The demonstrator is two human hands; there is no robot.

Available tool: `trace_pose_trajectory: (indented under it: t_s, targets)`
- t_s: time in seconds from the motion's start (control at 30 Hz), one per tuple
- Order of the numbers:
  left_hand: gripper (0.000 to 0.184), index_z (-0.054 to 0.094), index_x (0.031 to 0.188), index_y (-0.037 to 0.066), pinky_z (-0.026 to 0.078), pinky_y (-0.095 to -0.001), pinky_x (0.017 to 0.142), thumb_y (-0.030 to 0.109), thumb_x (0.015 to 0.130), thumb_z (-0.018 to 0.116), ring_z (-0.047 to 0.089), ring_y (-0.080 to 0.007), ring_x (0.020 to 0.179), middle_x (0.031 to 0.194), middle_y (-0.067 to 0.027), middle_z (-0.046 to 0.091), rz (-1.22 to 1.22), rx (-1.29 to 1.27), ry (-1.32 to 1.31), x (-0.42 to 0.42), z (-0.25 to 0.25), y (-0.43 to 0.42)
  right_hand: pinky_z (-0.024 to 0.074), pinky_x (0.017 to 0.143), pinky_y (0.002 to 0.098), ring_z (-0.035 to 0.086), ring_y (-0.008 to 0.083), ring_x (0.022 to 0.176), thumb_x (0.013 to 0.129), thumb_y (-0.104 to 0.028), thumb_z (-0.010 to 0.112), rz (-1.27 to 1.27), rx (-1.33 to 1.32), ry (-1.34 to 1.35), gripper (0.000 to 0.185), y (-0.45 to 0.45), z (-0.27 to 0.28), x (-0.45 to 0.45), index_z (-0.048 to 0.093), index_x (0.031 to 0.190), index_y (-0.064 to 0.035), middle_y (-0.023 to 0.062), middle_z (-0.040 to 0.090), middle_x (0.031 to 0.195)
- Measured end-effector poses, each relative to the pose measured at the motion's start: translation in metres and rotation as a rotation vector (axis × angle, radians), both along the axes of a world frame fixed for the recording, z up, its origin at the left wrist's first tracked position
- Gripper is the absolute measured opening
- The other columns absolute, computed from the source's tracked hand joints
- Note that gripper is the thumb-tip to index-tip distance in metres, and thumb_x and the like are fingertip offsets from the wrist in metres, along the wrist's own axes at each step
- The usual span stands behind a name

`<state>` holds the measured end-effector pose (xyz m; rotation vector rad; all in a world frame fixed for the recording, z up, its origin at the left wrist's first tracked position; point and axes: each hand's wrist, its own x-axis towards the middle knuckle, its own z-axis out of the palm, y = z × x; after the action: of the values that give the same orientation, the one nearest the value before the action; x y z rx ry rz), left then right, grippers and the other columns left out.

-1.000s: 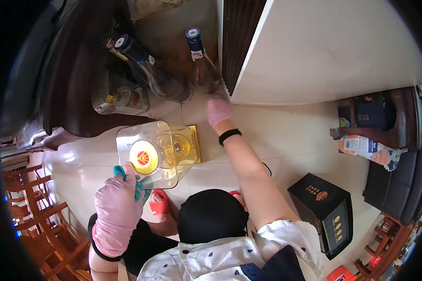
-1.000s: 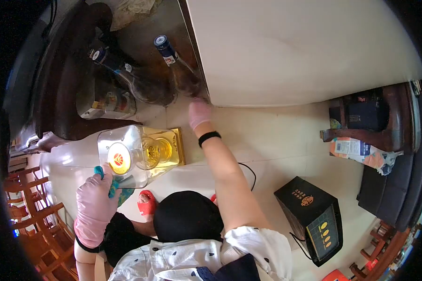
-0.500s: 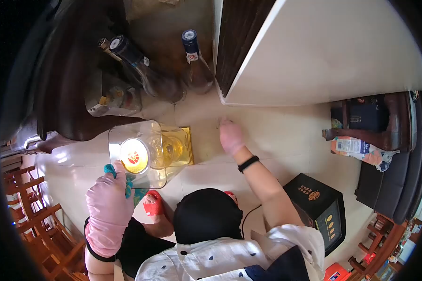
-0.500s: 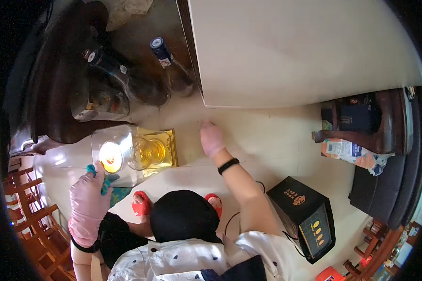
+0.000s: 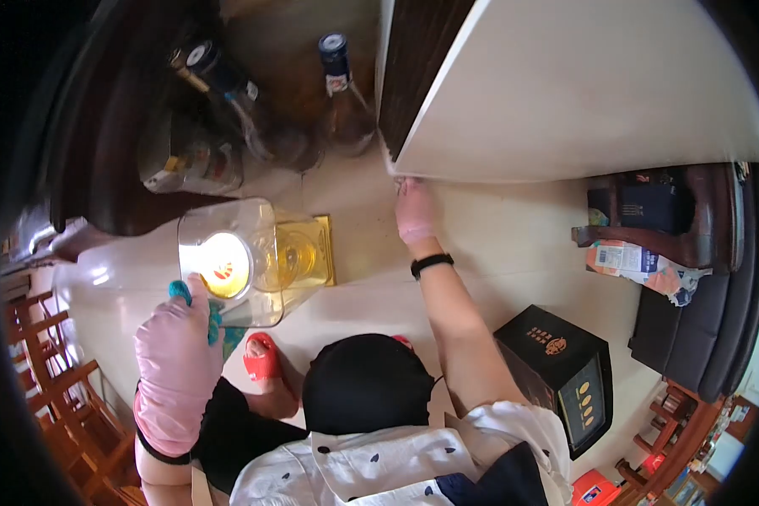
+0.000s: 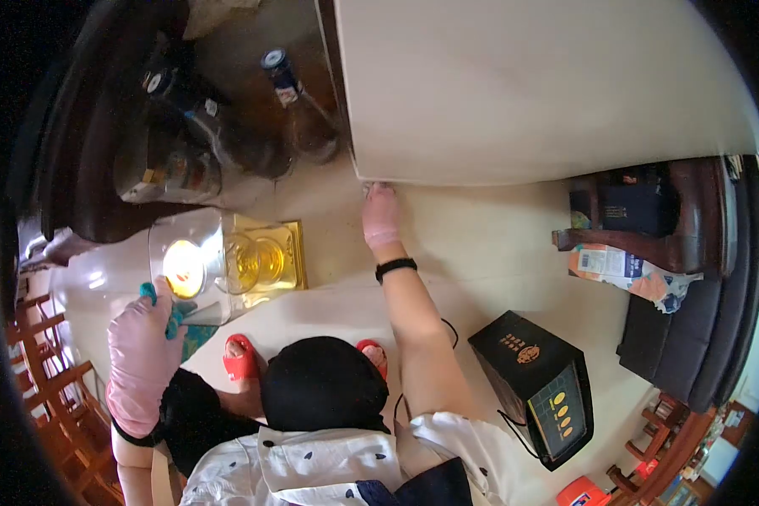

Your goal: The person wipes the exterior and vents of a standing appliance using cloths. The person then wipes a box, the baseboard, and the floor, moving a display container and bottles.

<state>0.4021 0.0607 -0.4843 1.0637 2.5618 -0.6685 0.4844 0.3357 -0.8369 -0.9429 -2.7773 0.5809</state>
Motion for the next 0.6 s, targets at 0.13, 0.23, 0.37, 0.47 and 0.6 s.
trace_pose_trajectory:
  t_s: [0.13,0.23,0.37,0.47,0.6]
  targets:
    - [0.065,0.048,0.126,-0.002,0.048,-0.0403,0.066,0.019,0.069,0.072,0.061,-0.0326,0.078,0.087,-0.0162,0.061,-0.010,0.093,0.016,-0.001,0.000,-0.009,0.0489,0.077,0.0454,0.061,0.0378,0.088,0.086,-0.016,0.050,0.256,-0.082,-0.139,0.019,-0.021,0.015,-0.027,0.062,0.088,-0.0011,0.0221,0.063,0.089]
    - [0.066,0.048,0.127,-0.001,0.049,-0.0400,0.065,0.020,0.069,0.072,0.061,-0.0314,0.078,0.086,-0.0151,0.061,0.014,-0.008,0.063,-0.002,-0.001,-0.008,0.0493,0.079,0.0443,0.063,0.0343,0.089,0.084,-0.013,0.050,0.315,-0.153,0.027,0.018,-0.017,0.036,-0.063,0.064,0.095,-0.0074,0.0194,0.064,0.091]
    - [0.068,0.046,0.128,0.001,0.049,-0.0383,0.061,0.026,0.070,0.072,0.060,-0.0280,0.075,0.083,-0.0120,0.059,-0.029,-0.002,0.049,0.003,-0.005,-0.011,0.0488,0.080,0.0445,0.062,0.0347,0.093,0.083,-0.013,0.050,0.246,-0.405,-0.031,0.018,-0.030,0.016,-0.098,0.066,0.088,-0.0058,0.0196,0.065,0.093]
    - [0.068,0.046,0.127,0.001,0.049,-0.0373,0.057,0.028,0.071,0.071,0.059,-0.0262,0.071,0.081,-0.0104,0.058,-0.086,0.042,0.015,0.004,-0.004,-0.015,0.0496,0.080,0.0433,0.062,0.0348,0.096,0.081,-0.011,0.051,0.711,-0.014,-0.019,0.019,-0.050,0.013,-0.032,0.068,0.084,-0.0044,0.0187,0.066,0.094]
    - [0.065,0.048,0.124,0.000,0.048,-0.0383,0.056,0.027,0.069,0.073,0.059,-0.0268,0.069,0.079,-0.0101,0.056,-0.120,0.073,-0.030,0.008,-0.006,-0.020,0.0502,0.081,0.0437,0.063,0.0343,0.093,0.078,-0.008,0.052,0.718,-0.201,-0.483,0.023,-0.029,0.067,-0.007,0.067,0.094,-0.0046,0.0177,0.066,0.093]
